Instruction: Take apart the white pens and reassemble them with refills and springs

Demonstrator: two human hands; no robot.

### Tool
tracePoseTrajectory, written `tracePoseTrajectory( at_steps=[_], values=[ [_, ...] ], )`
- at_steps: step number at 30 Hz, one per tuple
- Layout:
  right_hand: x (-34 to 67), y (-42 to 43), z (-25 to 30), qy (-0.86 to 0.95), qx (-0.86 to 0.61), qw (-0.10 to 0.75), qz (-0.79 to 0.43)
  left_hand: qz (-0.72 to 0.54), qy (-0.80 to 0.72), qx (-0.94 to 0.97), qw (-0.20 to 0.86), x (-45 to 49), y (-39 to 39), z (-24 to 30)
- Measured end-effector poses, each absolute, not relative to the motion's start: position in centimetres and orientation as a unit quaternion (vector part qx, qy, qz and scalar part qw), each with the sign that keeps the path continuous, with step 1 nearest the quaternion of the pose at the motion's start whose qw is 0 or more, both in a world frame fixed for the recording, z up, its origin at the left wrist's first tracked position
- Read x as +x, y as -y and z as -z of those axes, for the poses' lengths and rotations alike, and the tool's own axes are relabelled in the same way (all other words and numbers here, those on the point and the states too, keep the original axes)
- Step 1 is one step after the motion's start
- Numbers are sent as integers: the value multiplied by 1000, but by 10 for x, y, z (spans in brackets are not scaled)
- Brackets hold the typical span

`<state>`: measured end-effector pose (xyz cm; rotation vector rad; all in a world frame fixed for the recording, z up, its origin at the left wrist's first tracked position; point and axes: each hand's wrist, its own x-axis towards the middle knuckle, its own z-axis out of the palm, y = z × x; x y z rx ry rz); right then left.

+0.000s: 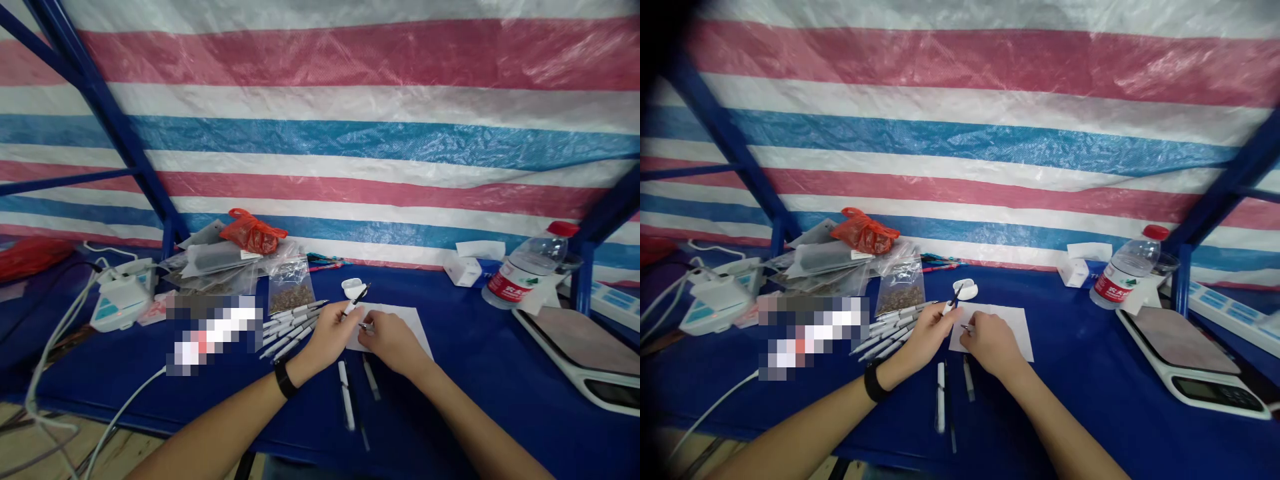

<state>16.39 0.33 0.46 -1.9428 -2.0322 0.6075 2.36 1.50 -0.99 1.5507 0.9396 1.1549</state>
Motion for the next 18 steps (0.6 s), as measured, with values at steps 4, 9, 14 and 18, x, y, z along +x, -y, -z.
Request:
tracePoseTrajectory(
  at_steps=[4, 9, 14, 18],
  values=[
    [173, -6, -14, 680, -629, 271, -263, -456, -370, 636, 501, 25, -14, 9],
    [191, -2, -33, 495, -447, 607, -433, -376, -327, 632, 594, 25, -7, 8],
    [192, 7, -39, 458, -367, 672, -452, -337, -330, 646, 600, 27, 3, 4],
    [186, 10, -34, 483, -332, 675, -449, -342, -344, 658, 576, 27, 3, 2]
  ],
)
